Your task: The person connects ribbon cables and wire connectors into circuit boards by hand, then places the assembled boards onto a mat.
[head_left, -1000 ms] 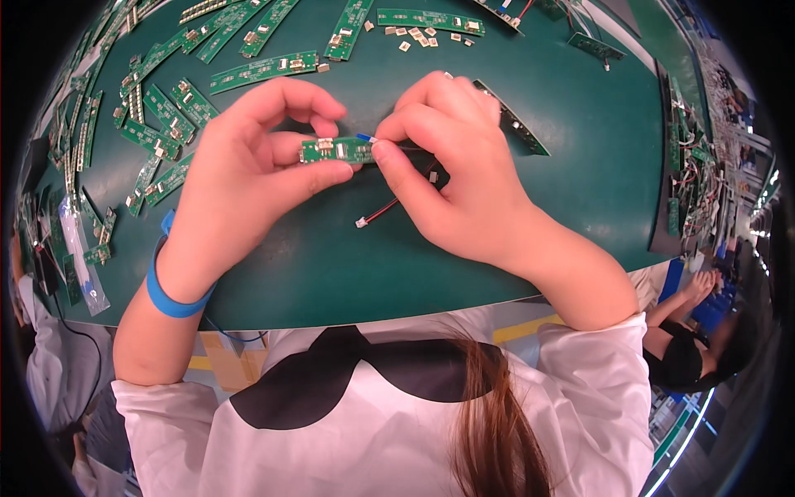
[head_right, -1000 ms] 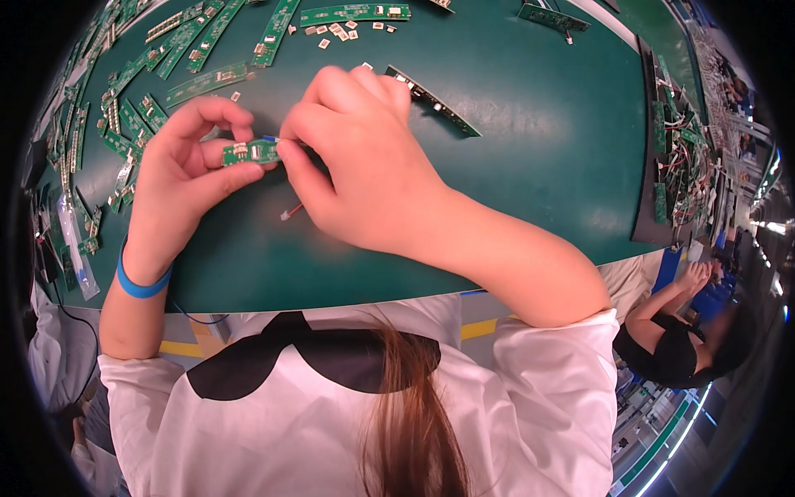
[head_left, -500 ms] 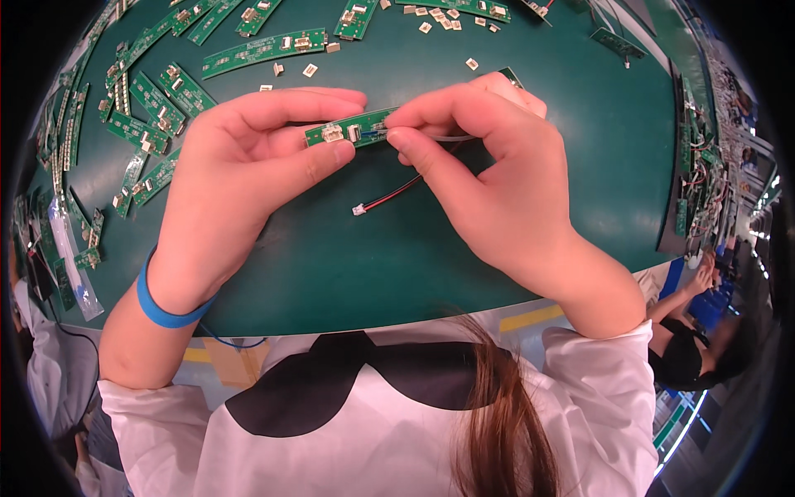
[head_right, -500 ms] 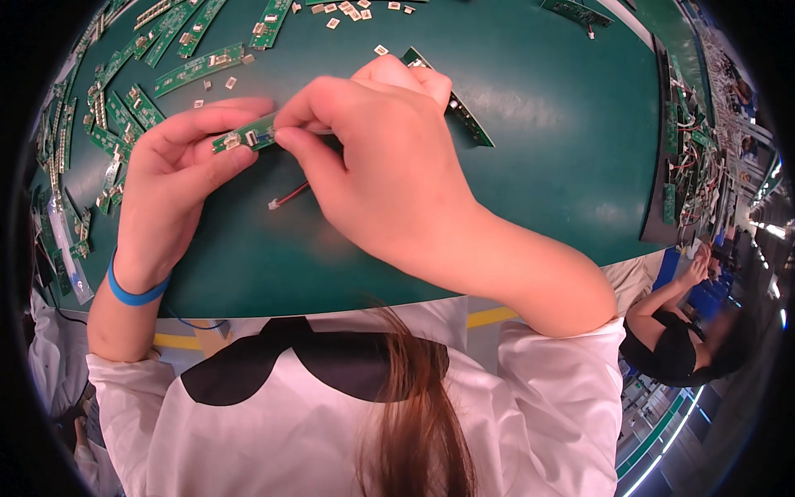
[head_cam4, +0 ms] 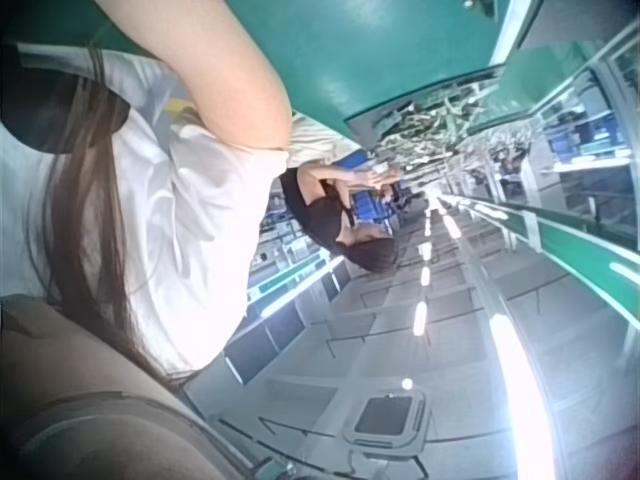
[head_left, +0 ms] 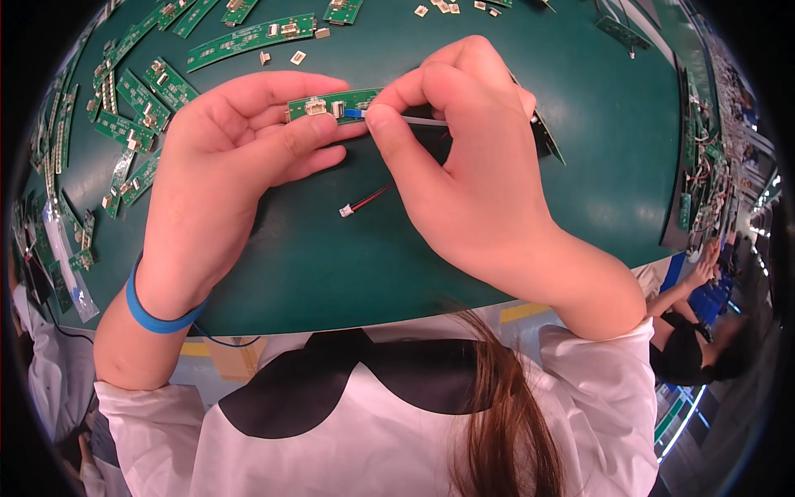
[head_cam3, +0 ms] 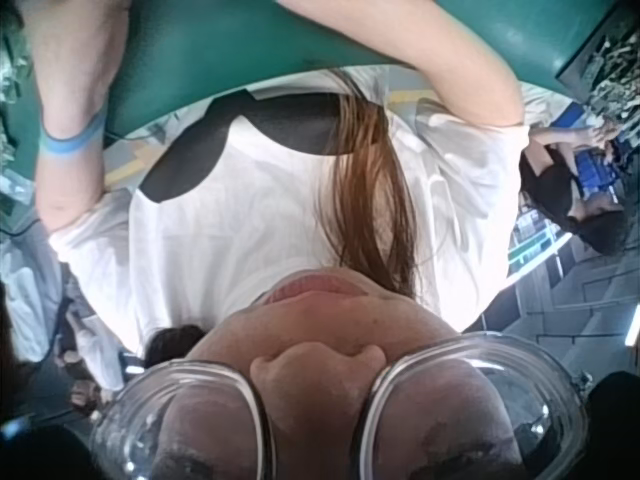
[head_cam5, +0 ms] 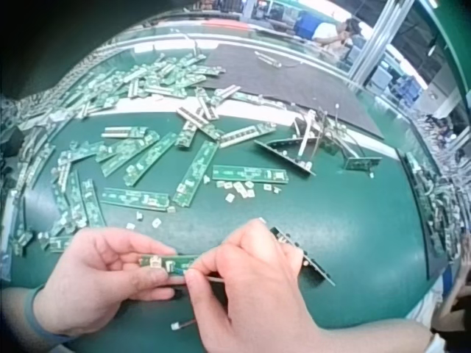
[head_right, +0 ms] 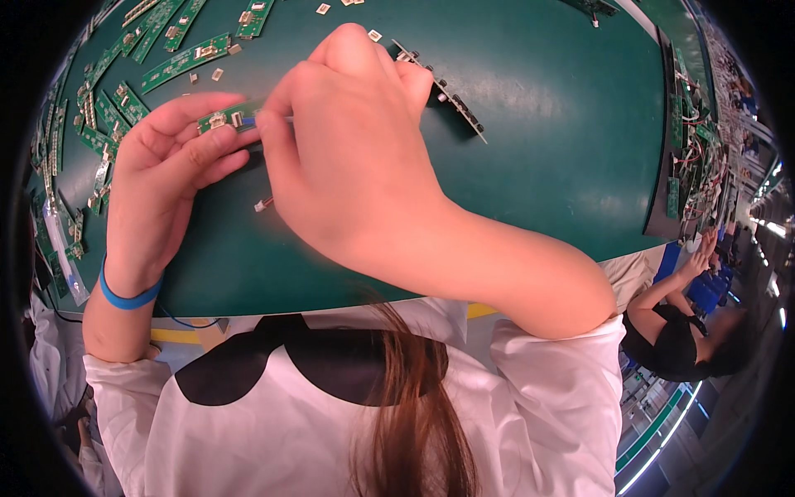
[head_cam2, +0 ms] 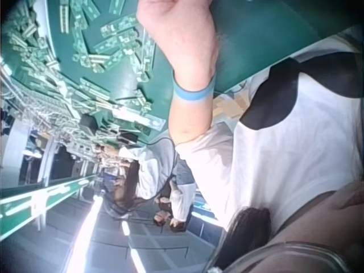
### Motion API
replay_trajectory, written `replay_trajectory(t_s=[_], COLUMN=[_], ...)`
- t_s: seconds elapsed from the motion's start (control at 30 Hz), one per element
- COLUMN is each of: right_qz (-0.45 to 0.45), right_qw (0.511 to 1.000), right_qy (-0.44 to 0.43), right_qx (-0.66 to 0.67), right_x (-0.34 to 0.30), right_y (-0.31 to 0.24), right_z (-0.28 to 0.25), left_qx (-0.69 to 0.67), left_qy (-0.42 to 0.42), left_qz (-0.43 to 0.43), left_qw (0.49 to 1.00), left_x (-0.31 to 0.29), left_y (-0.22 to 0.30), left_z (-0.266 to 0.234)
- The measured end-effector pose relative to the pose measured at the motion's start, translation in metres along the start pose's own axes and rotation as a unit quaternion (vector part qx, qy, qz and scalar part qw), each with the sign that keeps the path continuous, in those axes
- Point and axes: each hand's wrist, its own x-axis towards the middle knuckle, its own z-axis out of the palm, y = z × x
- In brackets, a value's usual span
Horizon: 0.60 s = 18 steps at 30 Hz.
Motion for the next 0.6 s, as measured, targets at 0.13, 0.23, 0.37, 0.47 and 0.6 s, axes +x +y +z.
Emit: replay_trajectory(t_s=[0.13,0.23,0.37,0.47,0.6], right_qz=[0.011,0.008,0.007,0.008,0.008], right_qw=[1.0,1.0,1.0,1.0,1.0], right_qy=[0.001,-0.003,-0.005,-0.007,-0.002], right_qx=[-0.001,-0.002,-0.008,-0.014,-0.018], right_x=[0.0011,0.0016,0.0013,0.0013,0.0024], right_y=[-0.0001,-0.0004,-0.0007,-0.0008,-0.0014], right_z=[0.0013,0.0021,0.0032,0.0026,0.0024], left_qx=[-0.006,-0.004,0.0,-0.007,0.006], left_qy=[0.0,-0.002,0.007,0.0,-0.007], left_qz=[-0.011,-0.011,-0.009,-0.003,-0.008], left_qw=[1.0,1.0,1.0,1.0,1.0], left_x=[-0.0005,-0.001,-0.0011,-0.0008,-0.0009], left_y=[0.001,0.0014,0.0002,0.0002,0.0009], left_z=[0.0004,0.0008,0.0015,0.0012,0.0001])
